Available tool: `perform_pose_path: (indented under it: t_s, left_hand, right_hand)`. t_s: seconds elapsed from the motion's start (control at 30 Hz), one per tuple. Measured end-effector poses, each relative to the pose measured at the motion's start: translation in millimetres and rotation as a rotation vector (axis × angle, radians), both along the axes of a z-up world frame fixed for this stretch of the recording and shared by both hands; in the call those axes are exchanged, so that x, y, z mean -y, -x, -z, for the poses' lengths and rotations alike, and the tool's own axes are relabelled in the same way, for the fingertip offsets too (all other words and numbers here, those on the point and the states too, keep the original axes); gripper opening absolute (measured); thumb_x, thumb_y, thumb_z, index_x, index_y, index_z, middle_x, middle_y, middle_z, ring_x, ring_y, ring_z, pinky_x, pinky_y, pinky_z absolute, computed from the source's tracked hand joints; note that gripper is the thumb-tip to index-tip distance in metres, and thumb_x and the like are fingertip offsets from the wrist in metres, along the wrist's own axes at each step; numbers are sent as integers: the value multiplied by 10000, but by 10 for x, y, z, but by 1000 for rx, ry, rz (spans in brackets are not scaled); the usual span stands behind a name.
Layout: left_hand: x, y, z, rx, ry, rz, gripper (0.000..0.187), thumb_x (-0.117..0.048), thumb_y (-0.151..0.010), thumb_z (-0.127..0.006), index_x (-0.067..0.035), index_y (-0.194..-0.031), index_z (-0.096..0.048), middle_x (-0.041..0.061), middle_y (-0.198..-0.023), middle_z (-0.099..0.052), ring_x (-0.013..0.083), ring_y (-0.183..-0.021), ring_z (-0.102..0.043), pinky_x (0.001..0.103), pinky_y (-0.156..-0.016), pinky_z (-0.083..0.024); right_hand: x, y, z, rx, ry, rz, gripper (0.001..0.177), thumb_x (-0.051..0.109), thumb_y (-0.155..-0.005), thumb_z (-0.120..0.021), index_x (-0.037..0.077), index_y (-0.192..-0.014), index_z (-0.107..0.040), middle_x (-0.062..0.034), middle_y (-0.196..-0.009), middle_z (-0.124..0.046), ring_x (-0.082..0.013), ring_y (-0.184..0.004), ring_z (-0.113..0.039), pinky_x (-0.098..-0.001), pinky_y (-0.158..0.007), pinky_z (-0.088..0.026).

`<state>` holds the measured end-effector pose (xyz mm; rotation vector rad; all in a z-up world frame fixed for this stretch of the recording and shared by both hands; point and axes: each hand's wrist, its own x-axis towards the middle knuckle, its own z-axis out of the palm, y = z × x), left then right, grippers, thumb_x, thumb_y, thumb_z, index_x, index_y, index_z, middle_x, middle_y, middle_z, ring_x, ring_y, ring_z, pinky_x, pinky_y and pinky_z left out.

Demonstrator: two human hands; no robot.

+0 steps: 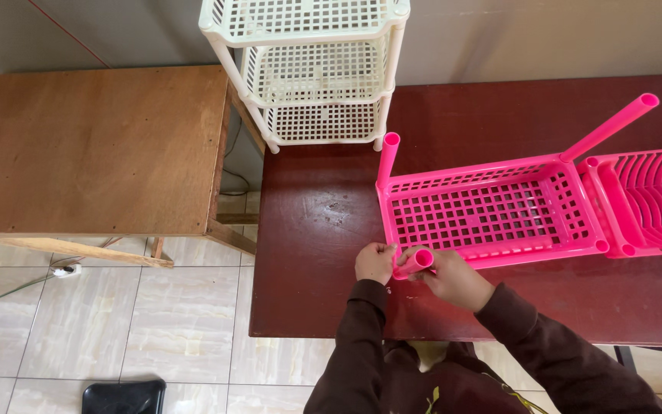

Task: The person wipes pink plastic shelf components with a gray cloth, then inserts the legs into the shelf base and secures them with small pink caps. The assembled unit remains on the table.

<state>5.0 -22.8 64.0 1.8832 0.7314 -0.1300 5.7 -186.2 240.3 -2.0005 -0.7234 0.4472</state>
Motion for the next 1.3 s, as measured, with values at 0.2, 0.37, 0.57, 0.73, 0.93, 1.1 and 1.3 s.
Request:
perform_pose_path:
  t_s: [0.2,0.37,0.57,0.73,0.93,1.1,1.3]
  left_hand:
    - [79,51,115,118,19,19,367,-387,-850,-792,-25,-849,-736,134,-767,-731,277,-730,-723,407,-708,-563]
    - [60,60,55,130,36,37,369,-370,-852,-784,-5,-889,-746,133,-752,-724,264,-713,-725,399,-692,-567]
    - [219,328,-488,731,354,-194,629,-562,-1071,-469,12,-1257,-648,114,-1189,-723,201,-1126,-688,337,-1005,-524]
    - [448,637,-1042,968,360,21,706,-603,-1018,-541,14,-1360,-578,109,-1238,-670,178,-1188,-640,317,-1046,-500]
    - [456,476,-1205,700,341,101,392,-267,-876,-858,-2,-984,-589,45,-869,-624,103,-821,-561,273,-732,-510]
    - [406,320,-1187,703,359,124,203,-114,-908,-789,-8,-817,-642,-23,-712,-589,54,-688,-531,253,-636,-501]
    - [321,320,-1268,727,408,199,110,-73,-879,-752,-4,-854,-671,-7,-746,-641,36,-721,-581,248,-664,-517]
  right_hand:
    - [49,61,54,-24,-55,140,295,163,-768,-888,78,-1011,-744,-60,-949,-808,-196,-877,-775,-328,-804,-604]
    - [152,48,219,24,-11,126,674,190,-639,-921,92,-1233,-618,-76,-1104,-750,-228,-991,-754,-361,-835,-593]
    - [454,-156,707,636,204,-48,587,248,-752,-807,21,-1260,-619,-208,-1218,-695,-392,-1149,-635,-519,-1033,-435]
    - [592,-262,1188,270,354,39,321,295,-865,-737,91,-1112,-733,-99,-1083,-740,-313,-1071,-669,-448,-969,-510]
    - [657,-241,1502,477,357,59,184,227,-868,-682,104,-996,-731,-78,-991,-735,-287,-1029,-659,-481,-1050,-418]
    - [674,-248,1536,485,366,27,180,227,-872,-681,100,-995,-713,-74,-974,-725,-291,-1034,-647,-494,-1080,-382]
    - [668,-229,1524,484,351,43,211,237,-871,-675,98,-1026,-710,-81,-1000,-721,-307,-1046,-637,-490,-1065,-386]
